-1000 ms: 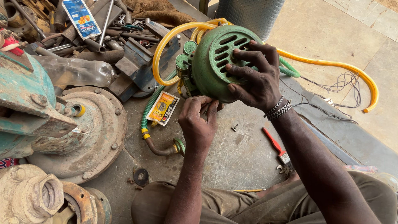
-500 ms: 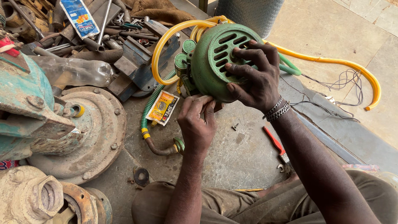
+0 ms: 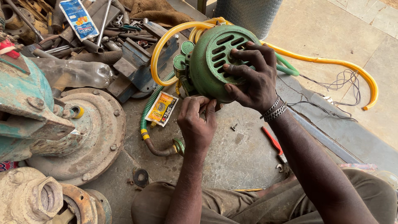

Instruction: The person sits on the floor of a repair workshop working on a green electric water pump motor. They hold the pump, work on its fan cover and housing with a screwdriver, reposition the pump, and finally set it down and move away.

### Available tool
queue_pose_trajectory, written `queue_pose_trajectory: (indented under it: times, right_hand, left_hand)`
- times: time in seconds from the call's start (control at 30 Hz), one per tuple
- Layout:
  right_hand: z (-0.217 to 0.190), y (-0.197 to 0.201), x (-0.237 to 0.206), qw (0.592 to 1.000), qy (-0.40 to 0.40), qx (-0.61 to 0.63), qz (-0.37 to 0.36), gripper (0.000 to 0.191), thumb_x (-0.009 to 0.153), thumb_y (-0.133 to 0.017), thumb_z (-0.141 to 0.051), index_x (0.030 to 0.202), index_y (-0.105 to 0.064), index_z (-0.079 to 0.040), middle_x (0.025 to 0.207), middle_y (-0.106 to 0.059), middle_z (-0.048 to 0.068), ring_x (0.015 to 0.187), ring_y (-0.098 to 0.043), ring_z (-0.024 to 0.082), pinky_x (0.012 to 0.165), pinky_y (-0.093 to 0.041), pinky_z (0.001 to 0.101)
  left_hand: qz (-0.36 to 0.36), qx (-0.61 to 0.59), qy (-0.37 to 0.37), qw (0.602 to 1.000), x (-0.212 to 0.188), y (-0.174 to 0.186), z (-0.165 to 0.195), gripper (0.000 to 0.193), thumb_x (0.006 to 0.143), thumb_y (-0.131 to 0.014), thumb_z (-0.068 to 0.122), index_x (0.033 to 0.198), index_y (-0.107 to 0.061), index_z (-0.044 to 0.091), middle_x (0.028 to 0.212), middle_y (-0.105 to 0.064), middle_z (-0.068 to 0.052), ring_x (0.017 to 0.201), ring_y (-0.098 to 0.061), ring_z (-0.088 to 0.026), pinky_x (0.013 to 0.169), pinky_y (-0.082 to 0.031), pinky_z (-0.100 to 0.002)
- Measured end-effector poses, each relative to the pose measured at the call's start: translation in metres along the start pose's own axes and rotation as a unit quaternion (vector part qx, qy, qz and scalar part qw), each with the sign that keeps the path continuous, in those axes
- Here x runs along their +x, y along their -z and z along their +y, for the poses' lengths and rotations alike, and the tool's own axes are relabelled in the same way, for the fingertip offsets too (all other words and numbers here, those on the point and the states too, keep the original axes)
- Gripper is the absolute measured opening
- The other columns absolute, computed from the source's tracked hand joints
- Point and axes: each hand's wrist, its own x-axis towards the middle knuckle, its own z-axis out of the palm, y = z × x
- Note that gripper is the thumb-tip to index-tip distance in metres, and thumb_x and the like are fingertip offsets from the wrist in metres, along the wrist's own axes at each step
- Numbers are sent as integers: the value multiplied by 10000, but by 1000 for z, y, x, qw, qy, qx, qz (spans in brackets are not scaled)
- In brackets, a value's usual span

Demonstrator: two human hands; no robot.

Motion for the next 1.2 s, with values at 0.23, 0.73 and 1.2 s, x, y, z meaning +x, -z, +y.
queue_pose_trajectory:
  times: [0.23,0.73,1.2]
  right_hand:
    - [1,-1,-1,1000,1,17,3,394,950,-767,-505,1195,-786,-197,1429,-632,59,1415,-456,346,1242,-396,534]
    - [0,-1,0,1000,-5,11,6,394,941,-778,-515,1188,-793,-209,1416,-642,53,1400,-465,342,1205,-405,524]
    - [1,-1,-1,1000,1,5,1,394,934,-774,-506,1199,-791,-215,1423,-630,47,1405,-465,344,1204,-383,529]
  left_hand:
    - [-9,6,0,1000,1,0,-1,208,943,-779,103,981,-635,-41,1019,-629,-117,910,-740,-198,751,-668,-298]
    - [-20,-22,44,999,1,-1,-4,230,930,-763,145,980,-643,-44,1014,-647,-112,907,-767,-196,745,-688,-281]
    - [4,25,-21,999,-2,-3,1,141,970,-728,60,1042,-677,-50,1032,-648,-119,947,-741,-207,785,-662,-303]
